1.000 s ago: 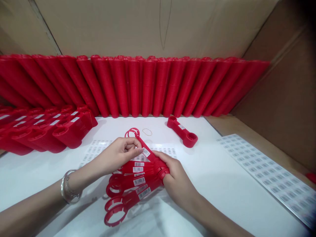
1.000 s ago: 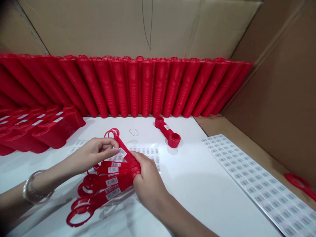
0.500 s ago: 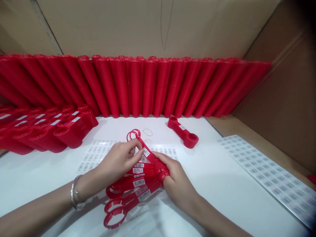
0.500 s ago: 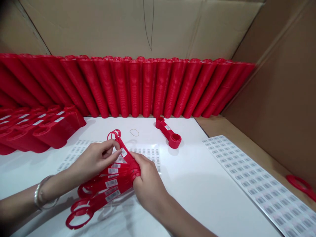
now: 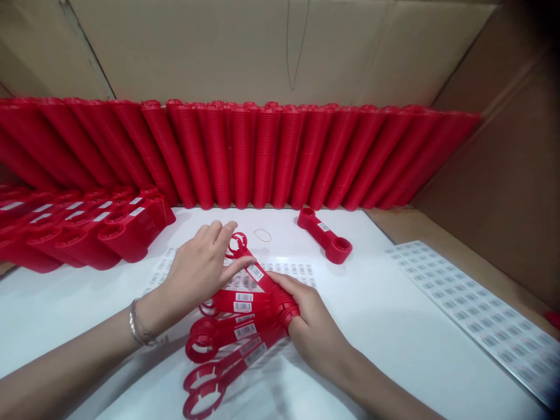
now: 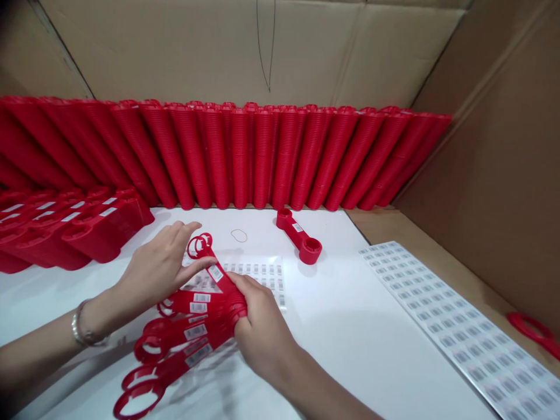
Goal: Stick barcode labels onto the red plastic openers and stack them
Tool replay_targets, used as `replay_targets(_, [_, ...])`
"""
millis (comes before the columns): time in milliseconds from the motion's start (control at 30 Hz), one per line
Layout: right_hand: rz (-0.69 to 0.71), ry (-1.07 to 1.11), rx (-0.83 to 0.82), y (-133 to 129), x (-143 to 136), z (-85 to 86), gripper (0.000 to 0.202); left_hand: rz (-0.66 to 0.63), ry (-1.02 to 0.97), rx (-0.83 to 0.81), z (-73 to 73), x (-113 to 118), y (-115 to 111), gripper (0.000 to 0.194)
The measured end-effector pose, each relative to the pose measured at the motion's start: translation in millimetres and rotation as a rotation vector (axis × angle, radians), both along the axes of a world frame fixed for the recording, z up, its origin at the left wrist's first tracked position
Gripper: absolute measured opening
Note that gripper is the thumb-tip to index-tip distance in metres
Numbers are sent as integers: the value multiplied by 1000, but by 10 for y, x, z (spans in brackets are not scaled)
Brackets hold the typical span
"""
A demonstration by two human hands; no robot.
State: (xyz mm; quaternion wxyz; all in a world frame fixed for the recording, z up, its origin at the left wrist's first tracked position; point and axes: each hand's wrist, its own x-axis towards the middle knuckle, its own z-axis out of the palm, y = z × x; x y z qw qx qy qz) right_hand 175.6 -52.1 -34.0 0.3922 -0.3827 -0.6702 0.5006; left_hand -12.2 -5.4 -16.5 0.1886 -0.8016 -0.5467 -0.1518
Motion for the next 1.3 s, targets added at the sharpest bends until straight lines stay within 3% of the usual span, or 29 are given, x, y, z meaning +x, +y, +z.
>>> replay_targets(133, [-30,2,-15,14,17,-4,67,-27,-176,-180,15,-48,31,40])
replay_targets(267, [-85,24,-35,43,37,-29,69,-46,-316,-221,-5,-91,42,28])
replay_targets(467, [-128,28,-81,60,30,-56,69,-145,-139,-300,-68,-115,64,21])
replay_targets(667, [-160,35,-83,78,52,-44,65,-162,-83,-395,-2,-116,34,8])
replay_targets(833, [-153,2,-56,70,53,-45,64,-106,-226,-544,-14,-200,174,29])
replay_targets(1100, [-81,-42,-9,59,48,-66,72,-179,-231,-578,-282,-335,383,19])
replay_targets(1300, [-84,-58,-5,68,47,-67,68,-147,-263,-542,-262,-300,350,15])
